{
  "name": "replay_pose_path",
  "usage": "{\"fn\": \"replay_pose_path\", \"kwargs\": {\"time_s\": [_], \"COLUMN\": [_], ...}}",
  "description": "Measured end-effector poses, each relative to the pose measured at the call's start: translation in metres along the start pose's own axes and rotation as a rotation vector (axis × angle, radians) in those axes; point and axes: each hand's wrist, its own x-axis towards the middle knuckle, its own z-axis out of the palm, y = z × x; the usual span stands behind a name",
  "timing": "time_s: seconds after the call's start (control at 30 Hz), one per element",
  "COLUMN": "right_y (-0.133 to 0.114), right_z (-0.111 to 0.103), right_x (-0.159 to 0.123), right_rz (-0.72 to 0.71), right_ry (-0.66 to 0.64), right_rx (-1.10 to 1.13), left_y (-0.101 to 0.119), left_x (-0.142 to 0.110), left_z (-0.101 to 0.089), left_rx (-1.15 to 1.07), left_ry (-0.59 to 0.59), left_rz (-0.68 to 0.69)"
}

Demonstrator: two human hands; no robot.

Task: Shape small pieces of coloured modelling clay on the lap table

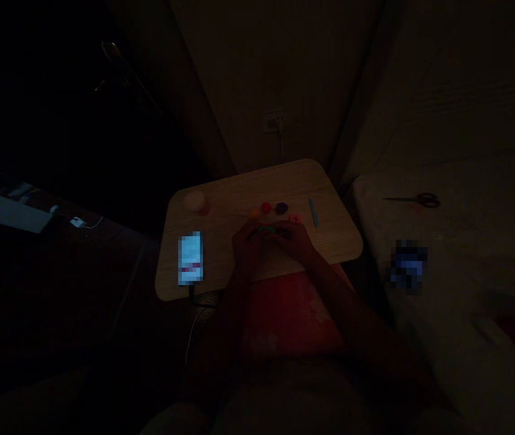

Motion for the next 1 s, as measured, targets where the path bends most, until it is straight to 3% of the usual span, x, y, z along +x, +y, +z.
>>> {"fn": "replay_pose_path", "kwargs": {"time_s": [0.2, 0.4, 0.7, 1.0], "right_y": [-0.004, 0.005, 0.002, 0.005], "right_z": [-0.003, -0.001, -0.006, -0.006], "right_x": [0.0, 0.002, 0.0, 0.003], "right_rz": [-0.001, 0.09, 0.102, 0.017], "right_ry": [0.097, 0.13, 0.2, 0.018], "right_rx": [0.041, 0.009, -0.024, -0.125], "left_y": [-0.004, -0.009, 0.0, 0.001], "left_x": [0.002, 0.002, 0.0, 0.001], "left_z": [0.002, 0.001, 0.001, 0.001], "left_rx": [-0.057, -0.034, -0.049, -0.037], "left_ry": [-0.066, -0.066, -0.138, -0.112], "left_rz": [0.041, 0.061, 0.084, 0.073]}}
